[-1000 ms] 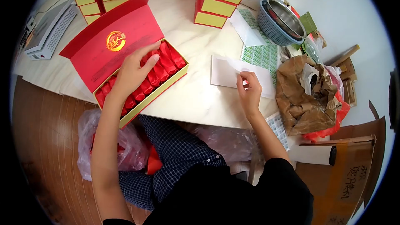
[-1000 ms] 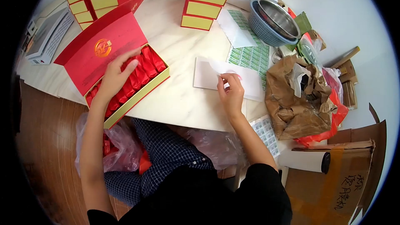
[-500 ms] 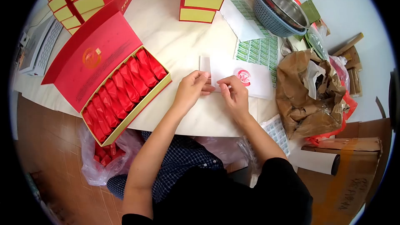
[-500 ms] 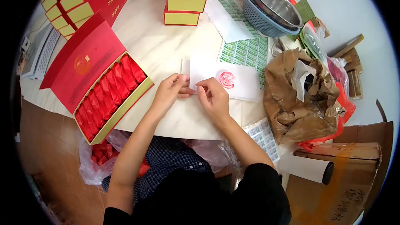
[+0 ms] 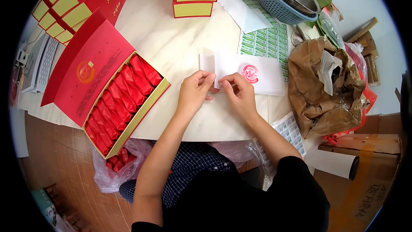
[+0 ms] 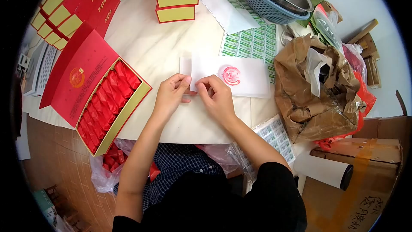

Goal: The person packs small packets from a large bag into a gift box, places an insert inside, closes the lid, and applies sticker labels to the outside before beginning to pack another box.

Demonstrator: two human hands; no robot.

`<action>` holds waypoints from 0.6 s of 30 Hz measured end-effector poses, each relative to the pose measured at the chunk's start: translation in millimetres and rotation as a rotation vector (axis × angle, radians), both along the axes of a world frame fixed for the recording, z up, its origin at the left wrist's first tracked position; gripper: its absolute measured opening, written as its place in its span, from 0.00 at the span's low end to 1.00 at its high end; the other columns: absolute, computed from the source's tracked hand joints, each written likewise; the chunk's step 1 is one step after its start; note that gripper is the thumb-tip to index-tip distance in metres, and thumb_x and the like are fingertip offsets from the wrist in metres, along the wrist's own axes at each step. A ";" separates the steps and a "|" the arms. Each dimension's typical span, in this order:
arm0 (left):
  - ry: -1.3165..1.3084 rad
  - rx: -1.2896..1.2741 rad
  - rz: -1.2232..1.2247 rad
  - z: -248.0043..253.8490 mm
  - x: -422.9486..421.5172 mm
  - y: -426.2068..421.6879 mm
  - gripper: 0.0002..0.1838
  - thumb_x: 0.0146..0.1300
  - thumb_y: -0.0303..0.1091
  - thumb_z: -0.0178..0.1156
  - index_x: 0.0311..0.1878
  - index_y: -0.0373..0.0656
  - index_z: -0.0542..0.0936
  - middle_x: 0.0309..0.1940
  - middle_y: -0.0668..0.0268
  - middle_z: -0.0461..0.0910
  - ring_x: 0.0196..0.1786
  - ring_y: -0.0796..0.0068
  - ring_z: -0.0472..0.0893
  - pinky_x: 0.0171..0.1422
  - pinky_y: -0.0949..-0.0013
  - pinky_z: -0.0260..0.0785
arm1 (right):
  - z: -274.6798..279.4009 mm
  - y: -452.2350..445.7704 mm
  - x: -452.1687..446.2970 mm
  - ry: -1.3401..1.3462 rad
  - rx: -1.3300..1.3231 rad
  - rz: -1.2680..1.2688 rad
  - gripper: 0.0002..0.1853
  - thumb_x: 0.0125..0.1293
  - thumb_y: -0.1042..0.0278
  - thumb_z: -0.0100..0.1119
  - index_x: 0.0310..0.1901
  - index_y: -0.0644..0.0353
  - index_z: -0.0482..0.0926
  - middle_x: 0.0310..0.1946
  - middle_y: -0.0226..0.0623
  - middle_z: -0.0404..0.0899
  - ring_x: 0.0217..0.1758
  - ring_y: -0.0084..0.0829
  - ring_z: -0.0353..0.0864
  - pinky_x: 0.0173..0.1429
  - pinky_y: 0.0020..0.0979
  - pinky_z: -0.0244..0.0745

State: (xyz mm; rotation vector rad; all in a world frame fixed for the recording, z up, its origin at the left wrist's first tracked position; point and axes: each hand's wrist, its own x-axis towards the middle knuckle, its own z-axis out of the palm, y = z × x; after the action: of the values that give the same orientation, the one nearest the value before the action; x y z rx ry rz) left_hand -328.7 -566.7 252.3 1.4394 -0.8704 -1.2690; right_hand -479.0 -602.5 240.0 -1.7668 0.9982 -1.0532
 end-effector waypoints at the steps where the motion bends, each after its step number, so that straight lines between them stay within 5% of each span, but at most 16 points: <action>1: 0.000 0.000 0.000 0.1 -0.3 0.0 0.17 0.69 0.42 0.58 0.45 0.34 0.78 0.35 0.61 0.84 0.37 0.72 0.85 0.33 0.72 0.79 | 1.2 0.6 0.4 0.000 0.018 -0.004 0.04 0.64 0.74 0.59 0.35 0.65 0.80 0.26 0.31 0.76 0.25 0.19 0.69 0.28 0.22 0.64; 18: -0.032 -0.033 0.027 -0.8 -3.5 2.0 0.17 0.68 0.43 0.59 0.42 0.36 0.81 0.29 0.66 0.83 0.32 0.79 0.83 0.32 0.74 0.77 | 11.5 3.7 1.2 0.063 0.049 0.012 0.14 0.58 0.66 0.70 0.38 0.63 0.75 0.27 0.30 0.77 0.29 0.20 0.74 0.34 0.22 0.70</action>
State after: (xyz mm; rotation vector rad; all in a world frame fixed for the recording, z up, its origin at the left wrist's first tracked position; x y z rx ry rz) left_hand -332.2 -564.7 251.4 1.4450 -0.8864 -1.2090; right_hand -477.8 -598.8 251.5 -1.7733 1.0413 -0.9631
